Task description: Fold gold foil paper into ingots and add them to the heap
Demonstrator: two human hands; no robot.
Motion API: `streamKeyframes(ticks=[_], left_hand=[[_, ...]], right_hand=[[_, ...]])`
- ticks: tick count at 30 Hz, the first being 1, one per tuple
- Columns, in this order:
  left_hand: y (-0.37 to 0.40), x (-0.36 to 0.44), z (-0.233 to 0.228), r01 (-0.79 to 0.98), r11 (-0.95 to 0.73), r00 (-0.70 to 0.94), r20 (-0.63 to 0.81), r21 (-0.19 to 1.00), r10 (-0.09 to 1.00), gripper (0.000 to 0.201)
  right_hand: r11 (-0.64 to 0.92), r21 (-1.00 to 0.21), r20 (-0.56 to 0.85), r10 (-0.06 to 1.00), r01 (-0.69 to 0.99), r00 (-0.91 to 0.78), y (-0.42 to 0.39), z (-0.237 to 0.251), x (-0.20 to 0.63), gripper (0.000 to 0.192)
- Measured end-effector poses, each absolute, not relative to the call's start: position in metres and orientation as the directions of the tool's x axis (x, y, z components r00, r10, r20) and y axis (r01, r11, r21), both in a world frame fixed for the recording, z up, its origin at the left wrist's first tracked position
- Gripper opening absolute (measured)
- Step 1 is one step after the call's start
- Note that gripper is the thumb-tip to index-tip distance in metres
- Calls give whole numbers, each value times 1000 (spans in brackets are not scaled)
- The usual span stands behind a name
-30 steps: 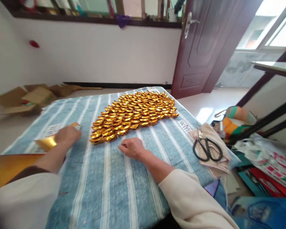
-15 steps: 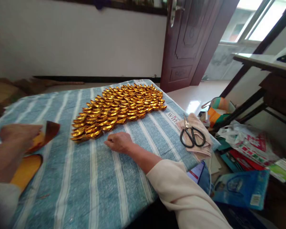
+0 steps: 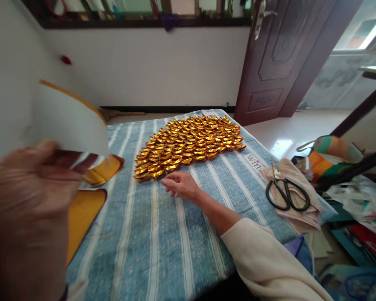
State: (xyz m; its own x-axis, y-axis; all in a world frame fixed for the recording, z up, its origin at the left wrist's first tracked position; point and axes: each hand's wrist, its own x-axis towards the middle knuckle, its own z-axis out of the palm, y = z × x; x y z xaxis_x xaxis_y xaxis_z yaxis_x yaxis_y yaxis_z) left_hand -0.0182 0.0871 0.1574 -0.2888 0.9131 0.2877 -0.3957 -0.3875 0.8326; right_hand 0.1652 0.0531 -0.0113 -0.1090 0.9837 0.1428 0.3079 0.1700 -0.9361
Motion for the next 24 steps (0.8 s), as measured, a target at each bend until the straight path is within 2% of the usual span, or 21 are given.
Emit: streamKeyframes(ticks=[1,2,3,4,6,9,12,15,18,21,23,24], left_hand=[[72,-13,152,-477,-310,-235,221,822,947,16],[59,-8,145,-546,-234,-195,149,804,969,17],[48,-5,135,-609,-152,-177,53,779,983,18],[39,-4,123,-655,-77,-176,-54,752,983,18],[28,-4,99,-715,53,-135,-211,697,968,17],[18,-9,71,-758,148,-106,-345,636,933,21],[10,-11,57,-782,193,-85,-407,593,909,23],[0,-12,47,-765,198,-106,-423,612,900,22],[-13,-15,34,-682,309,-85,-491,663,867,18],[-25,-23,25,-551,454,-30,-561,700,827,9],[-32,-31,23,-434,554,34,-602,710,798,8],[-35,-35,23,-361,588,50,-614,724,788,13]], right_hand=[[162,-966,131,979,203,-157,50,-10,165,50],[82,-995,93,967,-56,-236,48,-8,165,55],[-5,-966,80,946,-259,-314,46,-7,165,60],[-87,-918,74,921,-388,-382,44,-6,166,63],[-184,-852,59,897,-491,-439,41,-6,167,64],[-215,-856,-12,917,-470,-398,40,-7,167,59],[-231,-879,-83,936,-418,-343,41,-9,165,57],[-218,-896,-107,951,-386,-289,42,-10,167,50],[-227,-921,-150,956,-316,-251,41,-8,177,42],[-250,-952,-205,949,-176,-238,38,-4,190,50],[-251,-968,-252,952,24,-177,34,-1,194,60],[-252,-962,-266,953,105,-145,32,0,195,65]])
